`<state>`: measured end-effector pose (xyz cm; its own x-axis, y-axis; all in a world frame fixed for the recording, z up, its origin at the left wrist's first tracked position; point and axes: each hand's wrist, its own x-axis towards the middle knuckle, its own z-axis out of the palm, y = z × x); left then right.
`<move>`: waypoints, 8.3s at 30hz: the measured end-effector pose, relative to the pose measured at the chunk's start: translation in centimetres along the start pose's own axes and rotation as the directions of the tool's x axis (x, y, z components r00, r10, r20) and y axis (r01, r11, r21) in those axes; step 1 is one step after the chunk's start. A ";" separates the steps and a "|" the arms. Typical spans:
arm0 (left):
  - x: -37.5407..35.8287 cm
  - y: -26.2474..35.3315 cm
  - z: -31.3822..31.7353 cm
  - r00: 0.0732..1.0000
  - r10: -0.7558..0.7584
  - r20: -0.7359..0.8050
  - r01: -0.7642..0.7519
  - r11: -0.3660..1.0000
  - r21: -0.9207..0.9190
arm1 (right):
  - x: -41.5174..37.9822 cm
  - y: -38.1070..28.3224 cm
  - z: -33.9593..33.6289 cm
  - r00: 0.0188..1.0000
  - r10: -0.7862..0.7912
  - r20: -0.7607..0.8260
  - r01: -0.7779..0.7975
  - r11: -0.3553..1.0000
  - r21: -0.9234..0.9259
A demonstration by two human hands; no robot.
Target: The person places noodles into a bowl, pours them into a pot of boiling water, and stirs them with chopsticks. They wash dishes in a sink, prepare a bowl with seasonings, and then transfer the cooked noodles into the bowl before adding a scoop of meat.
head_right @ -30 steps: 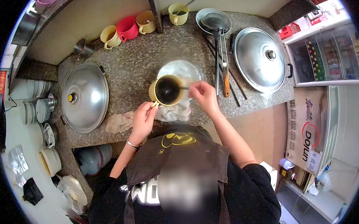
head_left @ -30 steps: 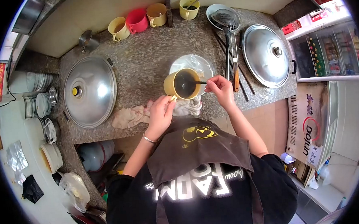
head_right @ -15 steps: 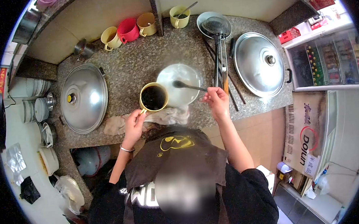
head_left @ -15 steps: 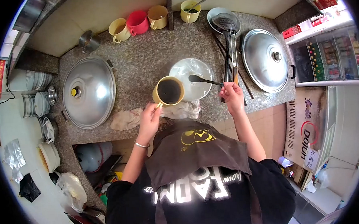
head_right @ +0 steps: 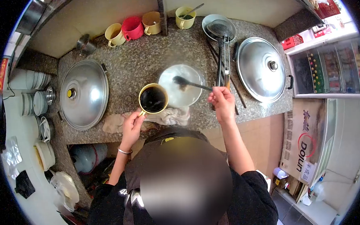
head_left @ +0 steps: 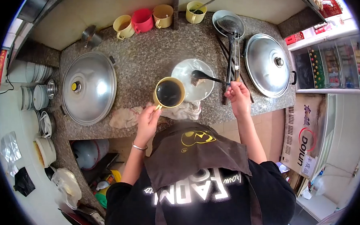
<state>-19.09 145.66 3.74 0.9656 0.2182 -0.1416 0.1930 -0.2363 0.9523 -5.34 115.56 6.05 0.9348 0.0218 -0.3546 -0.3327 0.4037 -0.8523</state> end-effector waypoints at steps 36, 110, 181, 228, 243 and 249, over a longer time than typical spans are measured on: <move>32.4 -13.0 -21.1 0.792 -0.239 -0.562 -0.067 0.880 -0.470 | 6.6 14.1 -3.5 0.882 0.459 0.111 -0.464 0.885 0.031; 7.3 7.2 0.6 0.953 0.127 0.275 -0.208 0.935 0.286 | -0.4 4.7 3.0 0.996 -0.052 0.073 0.052 0.999 0.004; 8.7 -11.8 -32.5 0.711 0.210 -0.671 0.383 0.685 0.620 | -4.7 11.2 -6.4 0.865 -0.488 -0.119 0.230 0.597 -0.769; -16.1 -4.0 -54.0 0.801 0.121 -0.586 0.338 0.716 0.610 | -17.2 18.8 24.9 0.641 0.599 0.480 -0.657 0.751 -0.060; 7.2 -7.2 -41.3 0.960 0.279 0.002 -0.197 0.672 0.714 | -31.4 11.9 11.0 0.988 0.157 0.014 -0.158 0.982 0.107; 10.9 -12.0 -41.5 0.964 0.260 0.061 -0.225 0.663 0.714 | -32.9 12.3 8.6 0.987 0.040 -0.159 -0.040 0.999 -0.001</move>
<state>-18.07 190.16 2.00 0.9914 0.0906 0.0948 0.0355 -0.8815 0.4708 -39.07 127.68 10.56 0.8892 -0.1076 -0.4446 -0.3703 0.4014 -0.8377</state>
